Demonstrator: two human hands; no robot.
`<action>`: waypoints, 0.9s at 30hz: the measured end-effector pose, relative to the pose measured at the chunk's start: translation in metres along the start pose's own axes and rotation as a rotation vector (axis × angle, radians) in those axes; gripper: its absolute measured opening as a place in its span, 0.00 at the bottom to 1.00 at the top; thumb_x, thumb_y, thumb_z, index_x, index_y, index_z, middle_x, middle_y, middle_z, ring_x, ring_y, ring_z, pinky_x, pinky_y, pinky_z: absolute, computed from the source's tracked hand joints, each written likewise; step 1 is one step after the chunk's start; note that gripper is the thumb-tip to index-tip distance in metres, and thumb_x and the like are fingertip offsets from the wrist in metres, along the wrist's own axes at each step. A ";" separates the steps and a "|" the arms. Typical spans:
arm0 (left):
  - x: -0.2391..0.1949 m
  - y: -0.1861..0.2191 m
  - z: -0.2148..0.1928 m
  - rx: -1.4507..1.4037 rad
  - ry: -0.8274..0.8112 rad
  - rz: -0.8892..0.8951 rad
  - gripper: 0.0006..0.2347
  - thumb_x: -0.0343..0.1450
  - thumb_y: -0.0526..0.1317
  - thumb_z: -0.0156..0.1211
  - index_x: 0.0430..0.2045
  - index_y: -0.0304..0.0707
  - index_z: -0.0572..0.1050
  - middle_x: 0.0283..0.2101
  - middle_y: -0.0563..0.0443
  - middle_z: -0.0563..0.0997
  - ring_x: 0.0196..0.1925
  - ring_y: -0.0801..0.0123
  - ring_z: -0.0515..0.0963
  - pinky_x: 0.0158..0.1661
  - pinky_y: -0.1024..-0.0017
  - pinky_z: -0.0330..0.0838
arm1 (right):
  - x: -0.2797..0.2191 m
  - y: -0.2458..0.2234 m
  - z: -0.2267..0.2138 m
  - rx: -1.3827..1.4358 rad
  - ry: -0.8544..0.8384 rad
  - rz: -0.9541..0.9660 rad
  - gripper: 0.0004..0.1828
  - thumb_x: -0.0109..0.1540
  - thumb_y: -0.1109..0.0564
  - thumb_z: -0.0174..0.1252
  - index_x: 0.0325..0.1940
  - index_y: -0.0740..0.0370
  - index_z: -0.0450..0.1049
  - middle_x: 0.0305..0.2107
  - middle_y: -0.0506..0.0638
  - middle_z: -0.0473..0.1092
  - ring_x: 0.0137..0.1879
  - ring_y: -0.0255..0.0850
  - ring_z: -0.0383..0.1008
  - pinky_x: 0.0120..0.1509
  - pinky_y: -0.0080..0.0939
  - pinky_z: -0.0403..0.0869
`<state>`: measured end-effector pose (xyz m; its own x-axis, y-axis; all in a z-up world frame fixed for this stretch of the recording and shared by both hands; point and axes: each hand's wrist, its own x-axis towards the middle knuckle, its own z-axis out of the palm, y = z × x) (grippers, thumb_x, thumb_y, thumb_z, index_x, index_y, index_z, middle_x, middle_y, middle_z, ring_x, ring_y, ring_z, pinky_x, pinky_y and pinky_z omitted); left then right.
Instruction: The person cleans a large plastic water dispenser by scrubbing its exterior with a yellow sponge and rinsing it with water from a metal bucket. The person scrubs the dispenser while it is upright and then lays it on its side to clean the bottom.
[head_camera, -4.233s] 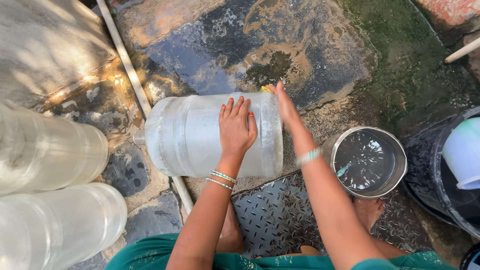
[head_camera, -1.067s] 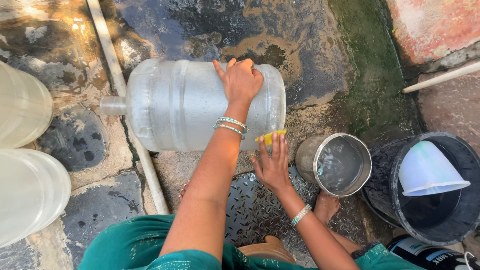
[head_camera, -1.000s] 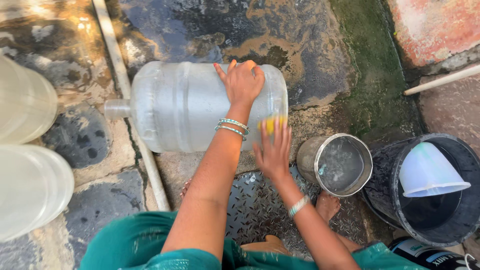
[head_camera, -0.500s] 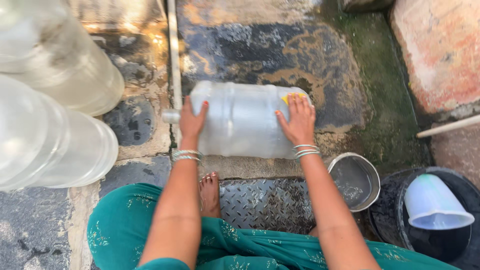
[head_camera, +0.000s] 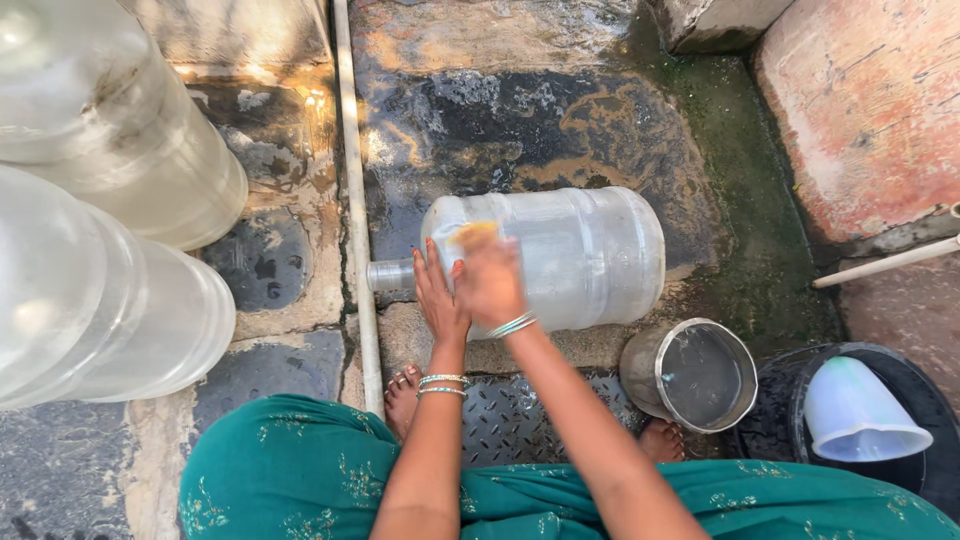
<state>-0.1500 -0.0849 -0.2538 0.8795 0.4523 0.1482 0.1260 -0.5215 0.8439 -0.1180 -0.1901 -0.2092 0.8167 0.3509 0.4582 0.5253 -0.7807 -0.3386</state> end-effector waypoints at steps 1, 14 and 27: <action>0.004 0.000 0.001 -0.016 -0.018 0.006 0.27 0.79 0.53 0.43 0.75 0.50 0.53 0.77 0.34 0.53 0.77 0.43 0.53 0.70 0.48 0.50 | 0.007 -0.010 0.008 0.065 -0.160 -0.028 0.35 0.68 0.42 0.48 0.74 0.67 0.63 0.69 0.65 0.60 0.74 0.62 0.54 0.76 0.66 0.49; 0.018 0.006 0.005 0.005 0.088 0.059 0.21 0.80 0.51 0.41 0.70 0.51 0.61 0.73 0.46 0.65 0.77 0.49 0.59 0.70 0.51 0.55 | -0.053 0.118 -0.060 -0.347 0.136 0.494 0.37 0.69 0.37 0.51 0.73 0.64 0.62 0.71 0.70 0.54 0.76 0.65 0.50 0.75 0.72 0.45; 0.035 -0.003 0.006 -0.108 0.017 0.008 0.22 0.80 0.53 0.40 0.70 0.52 0.62 0.73 0.41 0.64 0.76 0.47 0.59 0.69 0.54 0.56 | -0.098 0.142 -0.092 -0.357 0.166 0.562 0.34 0.72 0.48 0.51 0.80 0.65 0.60 0.76 0.69 0.53 0.79 0.66 0.52 0.78 0.71 0.47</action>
<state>-0.1170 -0.0718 -0.2544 0.8722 0.4611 0.1634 0.0679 -0.4450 0.8930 -0.1451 -0.3832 -0.2262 0.8800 -0.2186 0.4217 -0.1013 -0.9538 -0.2830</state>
